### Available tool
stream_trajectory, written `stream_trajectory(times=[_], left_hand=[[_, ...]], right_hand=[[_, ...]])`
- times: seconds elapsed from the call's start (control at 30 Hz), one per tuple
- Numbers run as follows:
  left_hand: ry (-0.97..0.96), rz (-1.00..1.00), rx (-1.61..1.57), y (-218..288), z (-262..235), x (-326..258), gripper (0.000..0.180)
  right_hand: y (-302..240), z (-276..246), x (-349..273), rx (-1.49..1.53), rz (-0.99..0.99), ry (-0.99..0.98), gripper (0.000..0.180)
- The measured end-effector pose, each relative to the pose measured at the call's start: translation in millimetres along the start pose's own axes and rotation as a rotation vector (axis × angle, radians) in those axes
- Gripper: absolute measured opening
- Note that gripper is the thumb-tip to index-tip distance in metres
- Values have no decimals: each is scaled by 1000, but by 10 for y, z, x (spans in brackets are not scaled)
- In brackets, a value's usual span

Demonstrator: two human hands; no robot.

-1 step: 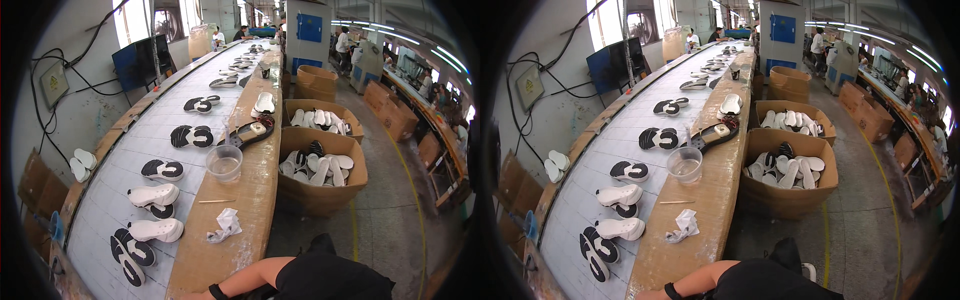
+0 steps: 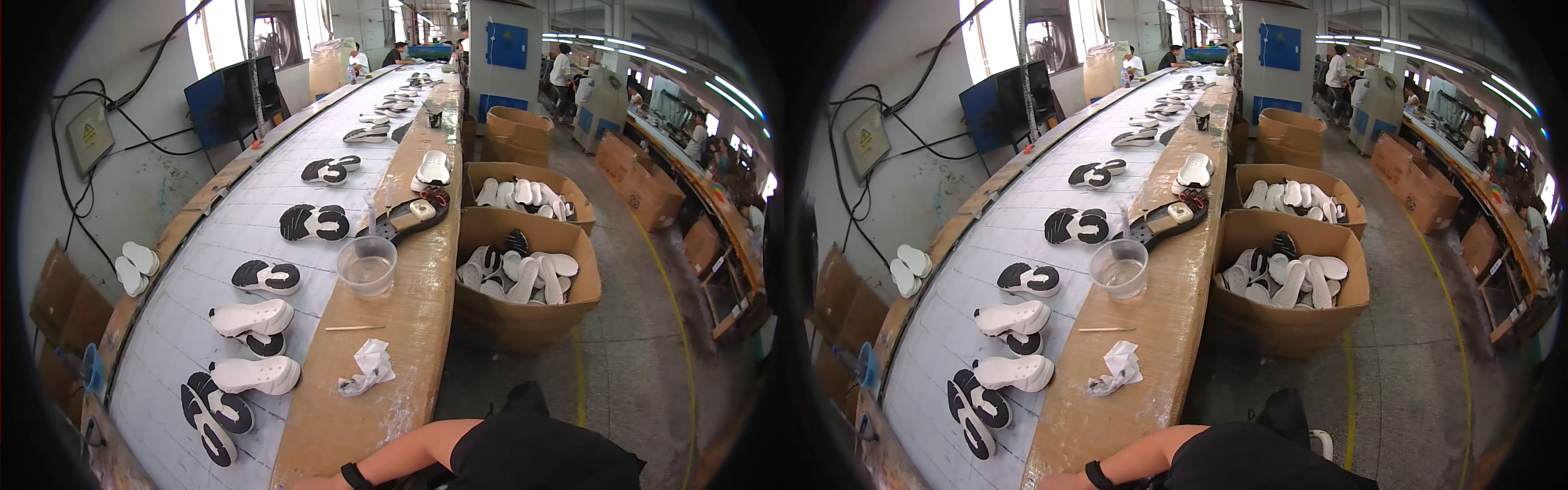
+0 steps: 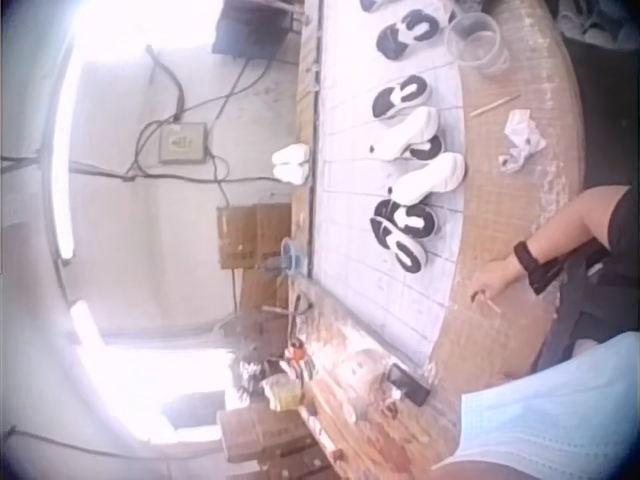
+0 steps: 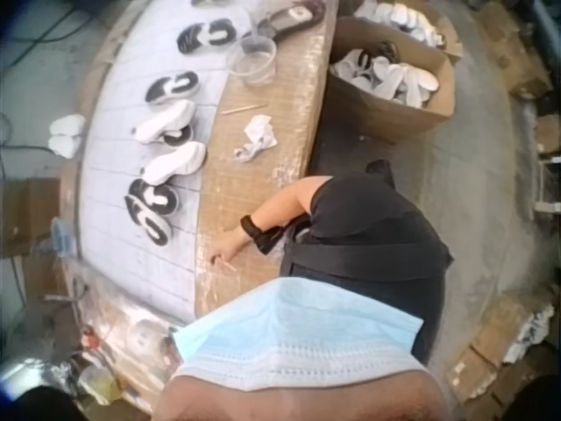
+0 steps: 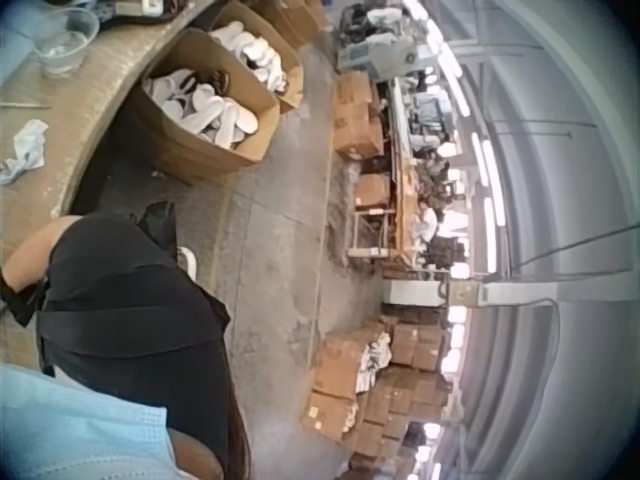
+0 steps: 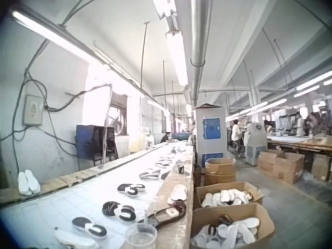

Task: The person assembles white slipper soles with black insoles at a factory workstation. They pick up a sole, place an insole inside, and stack the completed pairs on the table. The person repeats this process for multiple units, occasionally inspecting the items before stacking them.

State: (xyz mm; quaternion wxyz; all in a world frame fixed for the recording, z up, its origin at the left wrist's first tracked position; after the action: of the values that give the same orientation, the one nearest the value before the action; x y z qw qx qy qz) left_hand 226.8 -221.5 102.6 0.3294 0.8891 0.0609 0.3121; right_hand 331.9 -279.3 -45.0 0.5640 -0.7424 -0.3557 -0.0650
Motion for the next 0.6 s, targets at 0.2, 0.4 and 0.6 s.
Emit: stream_trajectory(times=[0.2,0.4,0.6], left_hand=[[105,-177,46,-559,-585,-166,30],[172,-401,80,-966,-1088,-736,29],[188,-486,144,-695,-1185,-819,27]], right_hand=[[-669,-305,-58,139,118,-32,21],[-746,-552,-229,75,311,-125,23],[-785,-589,100,158,346,-560,27]])
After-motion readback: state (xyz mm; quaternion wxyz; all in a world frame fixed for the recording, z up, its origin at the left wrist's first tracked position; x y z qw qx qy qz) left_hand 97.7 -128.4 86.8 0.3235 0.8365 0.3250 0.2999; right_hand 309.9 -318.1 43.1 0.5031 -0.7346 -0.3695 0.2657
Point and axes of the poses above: each hand's wrist, its own x-axis towards the middle knuckle, its own z-axis out of the palm, y = z × x, the point moved 9 cm from there along x, towards the middle knuckle, and after that the axes turned 5 degrees about -z, right-handed, at the moved point
